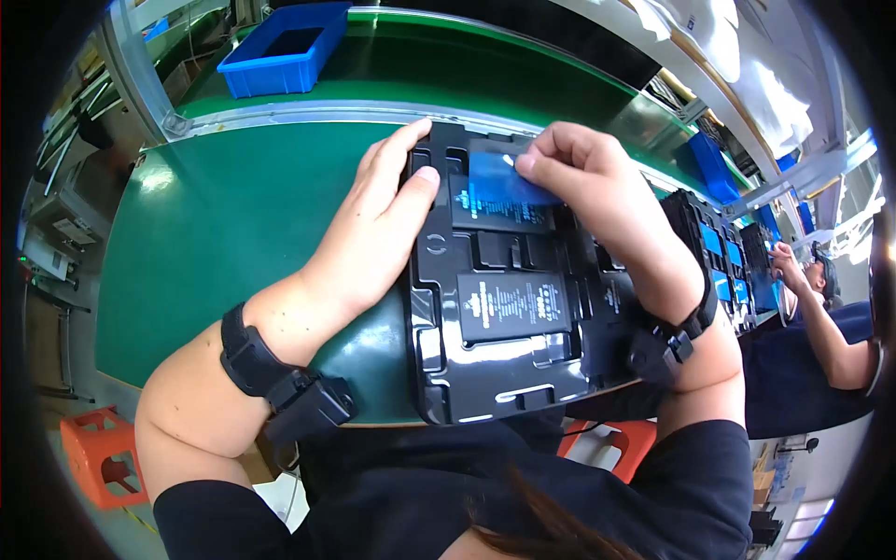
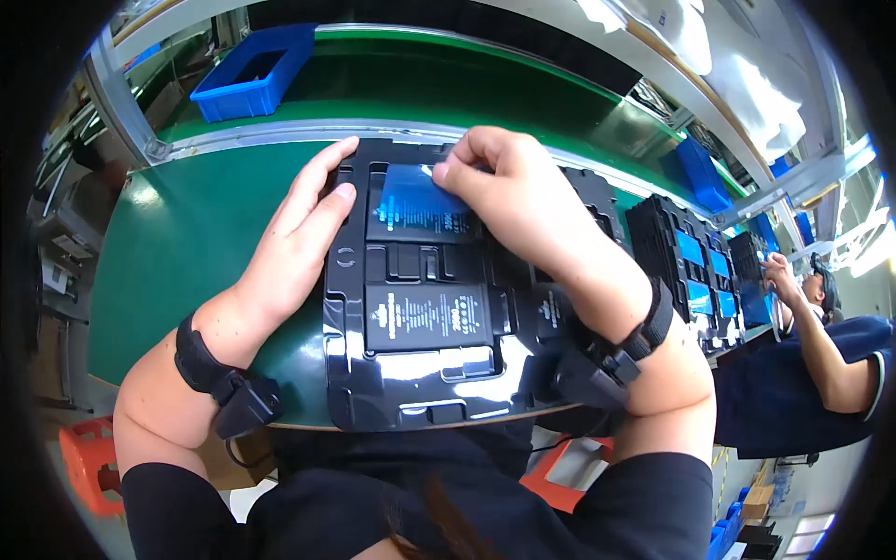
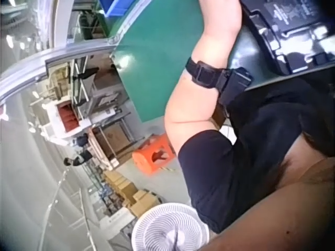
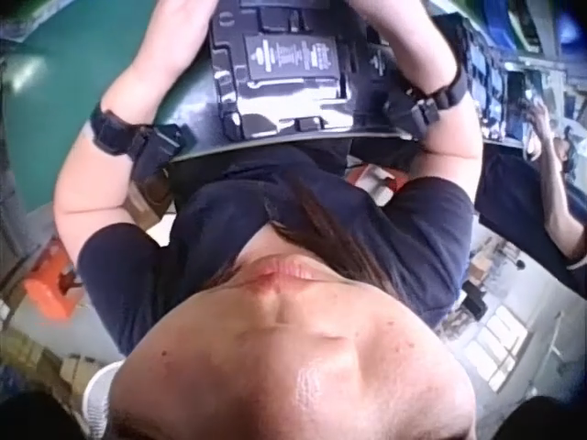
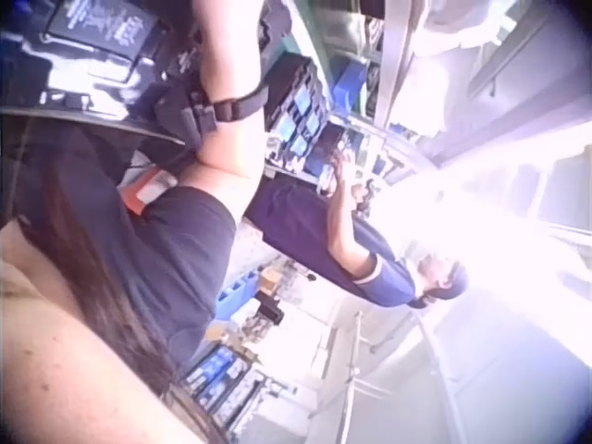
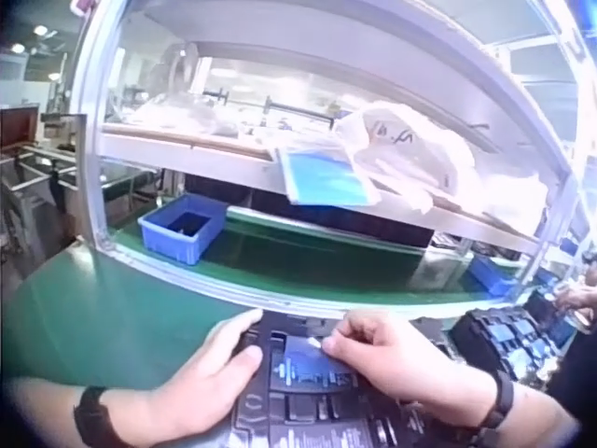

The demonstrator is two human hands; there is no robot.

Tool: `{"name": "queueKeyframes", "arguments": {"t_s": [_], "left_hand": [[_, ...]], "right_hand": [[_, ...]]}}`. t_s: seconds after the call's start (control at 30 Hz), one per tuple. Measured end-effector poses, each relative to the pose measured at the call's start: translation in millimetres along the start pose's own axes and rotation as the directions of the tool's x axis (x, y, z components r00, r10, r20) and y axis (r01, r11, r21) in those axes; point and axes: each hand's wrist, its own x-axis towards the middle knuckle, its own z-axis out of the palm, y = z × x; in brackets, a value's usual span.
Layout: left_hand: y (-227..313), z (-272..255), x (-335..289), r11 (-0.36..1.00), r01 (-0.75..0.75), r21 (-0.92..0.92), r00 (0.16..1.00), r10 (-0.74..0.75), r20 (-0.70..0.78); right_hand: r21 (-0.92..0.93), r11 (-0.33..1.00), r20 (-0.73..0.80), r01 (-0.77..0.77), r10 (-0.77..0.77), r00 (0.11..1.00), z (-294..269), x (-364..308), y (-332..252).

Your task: The recorder applies blue protective film to battery packs arranged in a tray on an assembly line.

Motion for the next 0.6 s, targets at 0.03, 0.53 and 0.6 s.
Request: {"name": "queueKeyframes", "arguments": {"t_s": [0.03, 0.53, 0.6], "left_hand": [[-5.5, 1.3, 0.5, 1.000, -0.023, 0.004, 1.000, 0.023, -0.013], [-7.7, 4.0, 0.8, 0.998, 0.015, -0.068, 1.000, -0.015, -0.010], [-8.3, 4.1, 0.5, 0.998, 0.022, -0.067, 1.000, -0.023, -0.010]], "right_hand": [[-0.055, 0.998, 0.003, 0.036, -0.036, 0.999, 1.6, -1.9, 0.3], [-0.091, 0.990, 0.042, 0.110, -0.107, 0.993, 8.5, 0.6, 2.5], [-0.086, 0.991, 0.047, 0.100, -0.097, 0.994, 9.6, 1.4, 3.3]]}}
